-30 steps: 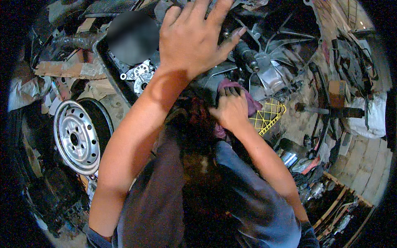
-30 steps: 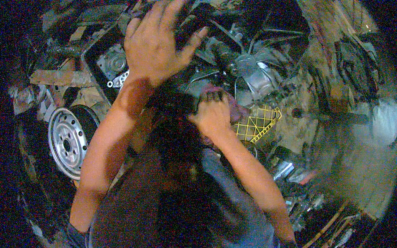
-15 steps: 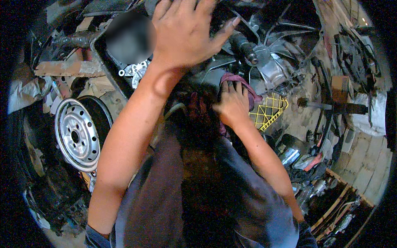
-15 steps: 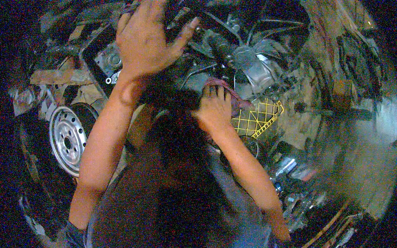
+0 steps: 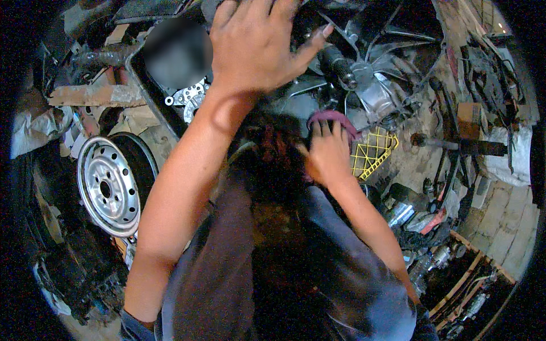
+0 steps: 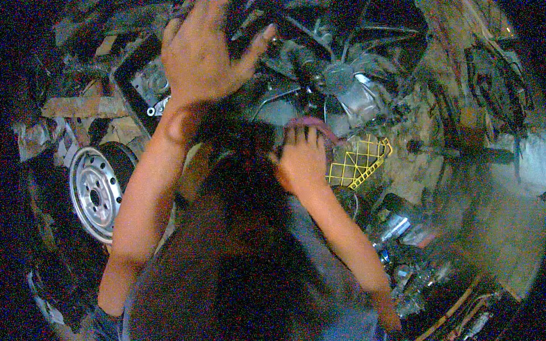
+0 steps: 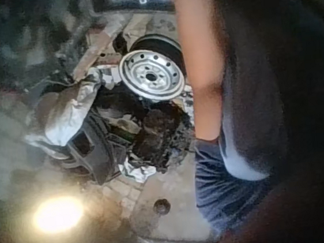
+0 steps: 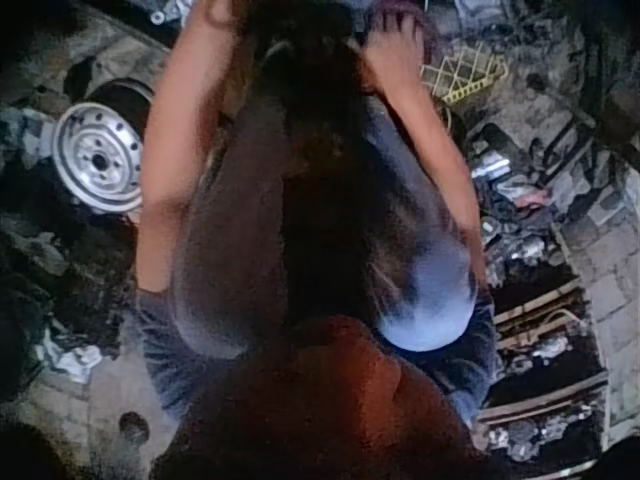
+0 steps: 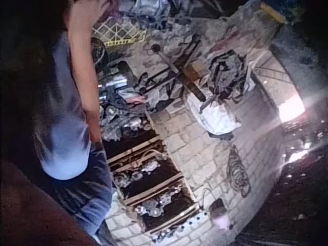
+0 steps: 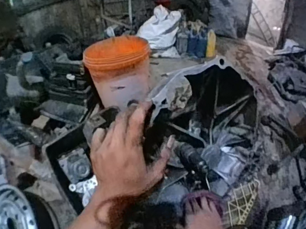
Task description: The person wipes and cleans the internal housing and components of an automotive transmission by hand using a cloth.
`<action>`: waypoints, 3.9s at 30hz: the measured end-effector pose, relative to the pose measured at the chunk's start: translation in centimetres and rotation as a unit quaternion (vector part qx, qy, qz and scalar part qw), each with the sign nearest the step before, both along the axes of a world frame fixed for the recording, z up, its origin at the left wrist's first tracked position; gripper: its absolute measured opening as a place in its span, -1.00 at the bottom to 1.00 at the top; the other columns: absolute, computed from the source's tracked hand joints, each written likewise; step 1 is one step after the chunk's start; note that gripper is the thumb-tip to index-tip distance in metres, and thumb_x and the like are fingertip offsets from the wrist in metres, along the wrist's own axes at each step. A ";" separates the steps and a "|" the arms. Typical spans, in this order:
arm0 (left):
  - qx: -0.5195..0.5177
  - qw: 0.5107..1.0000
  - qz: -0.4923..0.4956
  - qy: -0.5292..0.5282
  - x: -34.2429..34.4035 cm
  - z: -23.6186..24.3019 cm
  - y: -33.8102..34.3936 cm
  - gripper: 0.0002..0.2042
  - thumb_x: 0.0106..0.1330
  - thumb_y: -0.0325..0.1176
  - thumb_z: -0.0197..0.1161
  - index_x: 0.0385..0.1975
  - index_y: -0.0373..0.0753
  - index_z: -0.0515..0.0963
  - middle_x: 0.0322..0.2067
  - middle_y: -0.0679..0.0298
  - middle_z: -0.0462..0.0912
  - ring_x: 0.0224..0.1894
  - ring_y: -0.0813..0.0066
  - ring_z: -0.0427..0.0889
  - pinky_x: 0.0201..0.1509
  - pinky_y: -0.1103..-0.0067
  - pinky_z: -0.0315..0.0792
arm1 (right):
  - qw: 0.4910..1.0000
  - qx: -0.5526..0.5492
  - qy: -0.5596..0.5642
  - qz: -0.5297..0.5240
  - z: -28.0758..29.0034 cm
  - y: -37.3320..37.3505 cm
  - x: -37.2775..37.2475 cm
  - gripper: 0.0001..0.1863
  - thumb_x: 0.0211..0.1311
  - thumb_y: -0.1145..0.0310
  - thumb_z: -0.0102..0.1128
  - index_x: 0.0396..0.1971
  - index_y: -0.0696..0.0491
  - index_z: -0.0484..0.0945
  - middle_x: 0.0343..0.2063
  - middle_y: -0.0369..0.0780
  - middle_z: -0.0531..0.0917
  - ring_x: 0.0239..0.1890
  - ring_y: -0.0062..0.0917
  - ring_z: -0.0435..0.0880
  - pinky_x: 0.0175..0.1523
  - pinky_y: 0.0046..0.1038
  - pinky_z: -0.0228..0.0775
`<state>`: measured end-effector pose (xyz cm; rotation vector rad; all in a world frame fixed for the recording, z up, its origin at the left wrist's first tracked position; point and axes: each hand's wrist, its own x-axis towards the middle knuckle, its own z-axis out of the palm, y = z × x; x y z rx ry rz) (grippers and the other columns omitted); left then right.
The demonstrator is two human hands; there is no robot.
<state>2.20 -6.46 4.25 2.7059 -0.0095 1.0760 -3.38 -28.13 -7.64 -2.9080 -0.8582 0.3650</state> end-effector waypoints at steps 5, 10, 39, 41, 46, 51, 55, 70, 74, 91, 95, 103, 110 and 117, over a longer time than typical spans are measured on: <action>-0.004 1.000 -0.012 0.028 -0.2 0.4 0.1 -0.21 0.16 -0.01 0.45 0.40 -0.12 0.33 0.07 0.07 0.61 0.02 0.10 0.64 0.11 0.31 0.37 | 0.995 0.010 -0.095 -0.036 0.4 -2.0 -0.1 -0.24 0.37 -0.19 0.12 0.07 0.34 0.57 0.03 0.14 0.63 0.19 0.05 0.47 0.35 0.03 0.22; 0.021 1.000 0.001 -0.001 0.0 0.3 -0.1 -0.23 0.17 -0.01 0.44 0.39 -0.11 0.33 0.06 0.07 0.61 0.02 0.12 0.64 0.10 0.32 0.37 | 0.998 0.041 -0.041 0.007 0.1 -0.6 -0.1 -0.23 0.34 -0.18 0.15 0.12 0.32 0.53 0.09 0.13 0.60 0.18 0.02 0.48 0.36 0.04 0.22; 0.005 0.999 -0.015 -0.041 0.1 -0.5 0.4 -0.27 0.17 -0.07 0.44 0.36 -0.12 0.36 0.06 0.07 0.61 0.01 0.09 0.64 0.07 0.31 0.37 | 0.994 0.072 0.070 0.031 2.1 -0.4 -0.7 -0.27 0.25 0.02 0.35 0.23 0.27 0.45 0.11 0.07 0.52 0.20 -0.03 0.47 0.33 -0.04 0.25; -0.013 0.999 -0.037 -0.021 -0.3 0.4 0.1 -0.26 0.17 -0.07 0.44 0.36 -0.13 0.35 0.06 0.05 0.61 0.01 0.08 0.64 0.07 0.30 0.37 | 0.999 0.002 -0.034 0.017 0.9 -1.9 -0.6 -0.20 0.29 -0.18 0.20 0.23 0.26 0.45 0.11 0.05 0.54 0.19 -0.07 0.49 0.34 -0.05 0.26; 0.003 1.000 -0.007 -0.004 0.2 -0.1 0.0 -0.25 0.17 -0.06 0.44 0.37 -0.14 0.34 0.06 0.05 0.61 0.02 0.08 0.64 0.09 0.30 0.37 | 0.996 -0.027 -0.087 -0.004 -0.6 -0.3 0.4 -0.11 0.34 -0.31 0.04 0.21 0.31 0.46 0.16 0.10 0.51 0.21 -0.04 0.48 0.39 -0.05 0.22; 0.002 0.999 -0.013 -0.032 0.3 -0.6 0.3 -0.25 0.17 -0.05 0.45 0.37 -0.13 0.35 0.04 0.05 0.61 0.01 0.10 0.64 0.08 0.31 0.37 | 0.989 0.078 0.079 0.097 0.3 -0.5 0.0 -0.27 0.21 0.10 0.33 0.20 0.37 0.43 0.19 0.19 0.46 0.22 0.07 0.47 0.29 -0.05 0.34; 0.003 0.999 -0.015 -0.034 0.5 -0.3 0.0 -0.26 0.17 -0.06 0.45 0.36 -0.13 0.35 0.04 0.05 0.62 0.02 0.09 0.64 0.07 0.31 0.37 | 0.998 0.066 -0.010 0.014 -1.4 -0.6 1.0 -0.19 0.05 0.12 0.45 0.22 0.34 0.42 0.20 0.26 0.45 0.21 0.11 0.49 0.28 -0.02 0.37; 0.000 1.000 -0.012 -0.028 0.1 0.6 -0.3 -0.30 0.17 -0.08 0.44 0.32 -0.11 0.37 0.02 0.10 0.62 -0.02 0.10 0.64 0.04 0.32 0.36 | 0.991 0.119 0.055 -0.023 -0.8 -0.3 0.8 -0.44 0.20 0.26 0.34 0.16 0.20 0.51 0.23 0.18 0.42 0.25 0.12 0.42 0.33 -0.03 0.29; 0.018 0.999 0.002 -0.044 0.4 -0.1 -0.4 -0.32 0.18 -0.09 0.44 0.30 -0.11 0.38 0.00 0.11 0.62 -0.03 0.09 0.64 0.03 0.31 0.36 | 0.937 0.314 0.094 0.121 0.0 1.1 -1.3 -0.41 0.25 0.24 0.30 0.23 0.20 0.46 0.17 0.10 0.53 0.22 0.08 0.47 0.32 -0.05 0.31; 0.029 1.000 0.007 -0.007 -0.3 0.7 -0.6 -0.31 0.16 -0.12 0.46 0.31 -0.14 0.39 0.02 0.10 0.62 0.02 0.11 0.63 0.04 0.31 0.35 | 0.981 0.015 0.186 0.047 2.9 1.5 -0.3 -0.43 0.24 0.20 0.31 0.20 0.17 0.51 -0.01 0.08 0.67 -0.01 0.02 0.66 0.11 -0.03 0.49; 0.007 0.999 -0.011 -0.048 0.2 0.0 -0.1 -0.31 0.17 -0.12 0.46 0.31 -0.14 0.38 0.04 0.09 0.61 0.04 0.11 0.63 0.06 0.31 0.36 | 0.993 0.109 0.034 -0.003 -0.1 -0.2 0.2 -0.56 0.22 0.20 0.30 0.02 0.14 0.62 -0.13 0.08 0.70 -0.08 0.05 0.67 0.06 0.00 0.51; -0.003 0.999 -0.013 -0.044 0.3 -0.2 -0.1 -0.30 0.16 -0.11 0.46 0.32 -0.13 0.38 0.06 0.08 0.60 0.05 0.11 0.62 0.07 0.30 0.36 | 0.993 0.091 0.068 -0.008 1.2 -0.3 0.5 -0.51 0.26 0.07 0.29 0.01 0.16 0.63 -0.11 0.08 0.70 -0.01 0.03 0.66 0.11 -0.05 0.50; 0.007 0.999 0.001 -0.052 0.3 -0.5 -0.2 -0.31 0.17 -0.11 0.45 0.32 -0.13 0.38 0.04 0.08 0.61 0.03 0.10 0.63 0.05 0.30 0.36 | 0.984 0.126 0.115 0.057 4.2 0.5 -1.6 -0.37 0.22 0.03 0.35 0.14 0.19 0.55 0.01 0.09 0.66 0.05 0.04 0.64 0.15 -0.09 0.50; 0.004 0.999 -0.013 -0.038 0.3 -0.2 -0.2 -0.32 0.18 -0.10 0.44 0.31 -0.14 0.39 0.03 0.07 0.60 0.03 0.09 0.62 0.05 0.30 0.36 | 0.935 0.333 0.086 0.090 2.7 2.1 -1.6 -0.60 0.19 0.32 0.26 0.03 0.09 0.62 -0.02 0.04 0.66 0.05 0.05 0.59 0.17 -0.04 0.44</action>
